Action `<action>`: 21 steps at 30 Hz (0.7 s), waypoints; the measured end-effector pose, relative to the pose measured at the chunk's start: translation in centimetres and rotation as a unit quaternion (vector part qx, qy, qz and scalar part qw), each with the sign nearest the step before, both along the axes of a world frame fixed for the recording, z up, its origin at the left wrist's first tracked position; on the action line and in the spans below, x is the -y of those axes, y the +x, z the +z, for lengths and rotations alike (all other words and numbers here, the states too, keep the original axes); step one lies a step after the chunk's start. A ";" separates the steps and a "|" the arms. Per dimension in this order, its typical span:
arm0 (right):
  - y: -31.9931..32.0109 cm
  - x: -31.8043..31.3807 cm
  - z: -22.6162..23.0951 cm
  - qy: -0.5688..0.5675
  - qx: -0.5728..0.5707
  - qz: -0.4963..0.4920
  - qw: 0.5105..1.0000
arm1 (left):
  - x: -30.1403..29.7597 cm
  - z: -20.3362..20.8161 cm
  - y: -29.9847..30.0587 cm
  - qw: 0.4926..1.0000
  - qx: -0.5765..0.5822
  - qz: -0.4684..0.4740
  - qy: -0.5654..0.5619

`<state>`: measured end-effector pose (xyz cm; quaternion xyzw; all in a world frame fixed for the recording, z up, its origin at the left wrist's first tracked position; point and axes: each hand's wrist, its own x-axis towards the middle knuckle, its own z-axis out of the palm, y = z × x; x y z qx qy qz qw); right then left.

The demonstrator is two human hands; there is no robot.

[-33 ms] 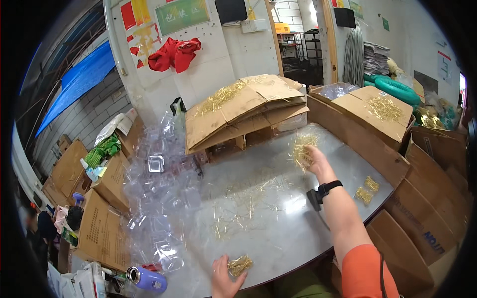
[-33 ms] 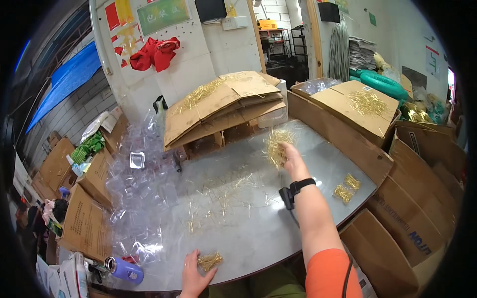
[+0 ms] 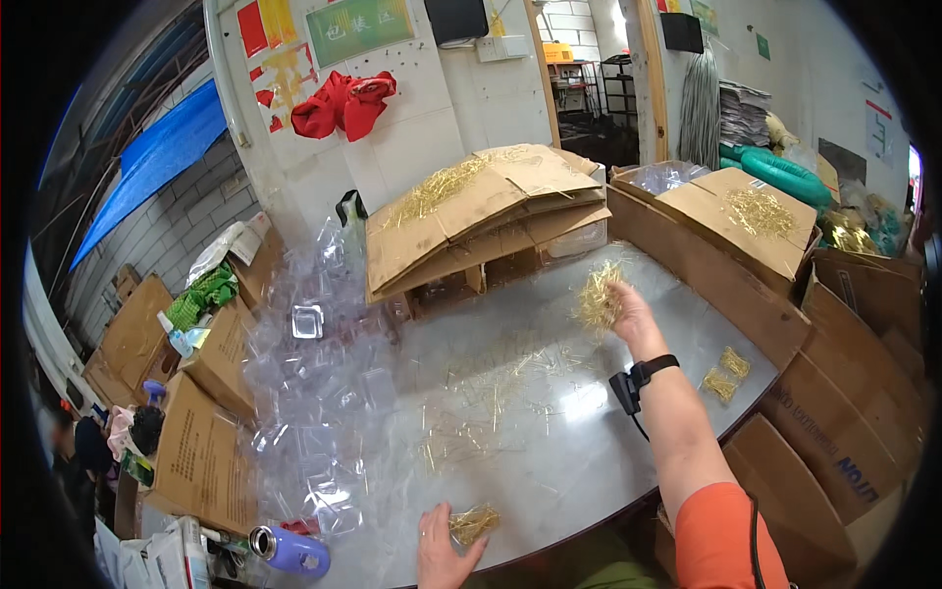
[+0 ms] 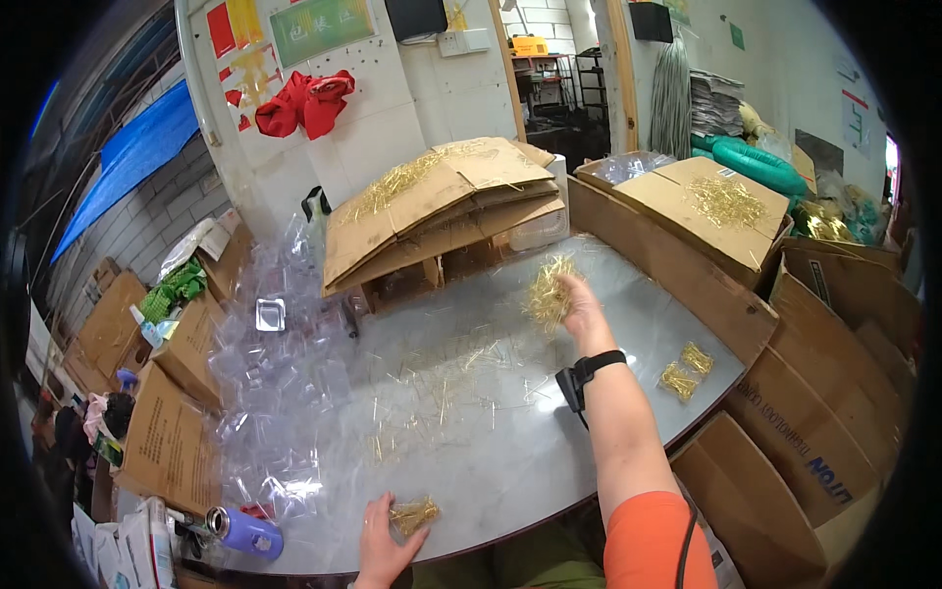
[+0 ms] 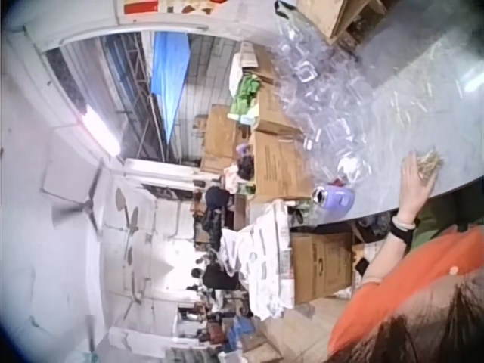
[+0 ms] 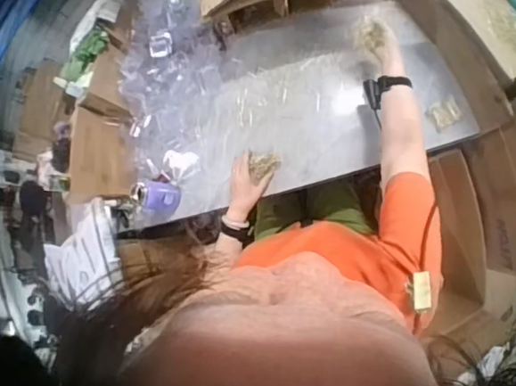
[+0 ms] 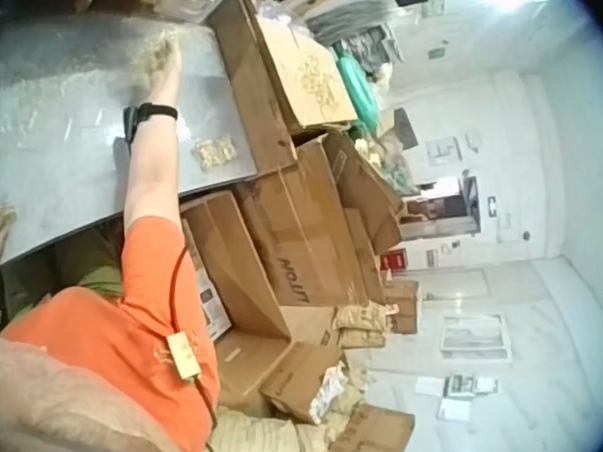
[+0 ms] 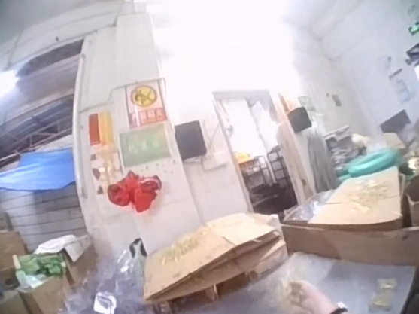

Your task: Packaging small gold-colored metal fasteners into plastic bags on a work table.

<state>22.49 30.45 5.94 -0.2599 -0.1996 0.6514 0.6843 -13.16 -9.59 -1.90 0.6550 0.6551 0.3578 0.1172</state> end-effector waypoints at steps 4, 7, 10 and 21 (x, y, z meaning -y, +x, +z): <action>7.3 -3.0 -3.5 -0.035 0.065 0.014 0.997 | -1.4 1.8 1.1 0.999 -0.015 -0.040 0.013; 6.0 -1.1 -1.3 -0.074 0.048 0.028 0.996 | -0.7 1.0 0.3 0.999 -0.036 -0.037 0.008; 6.2 -0.7 -0.4 -0.060 0.004 0.041 0.997 | -0.7 0.7 0.1 0.998 -0.056 -0.036 0.016; 7.4 0.4 2.8 0.169 -0.175 0.069 0.967 | -1.0 1.4 0.5 0.997 -0.067 -0.026 0.041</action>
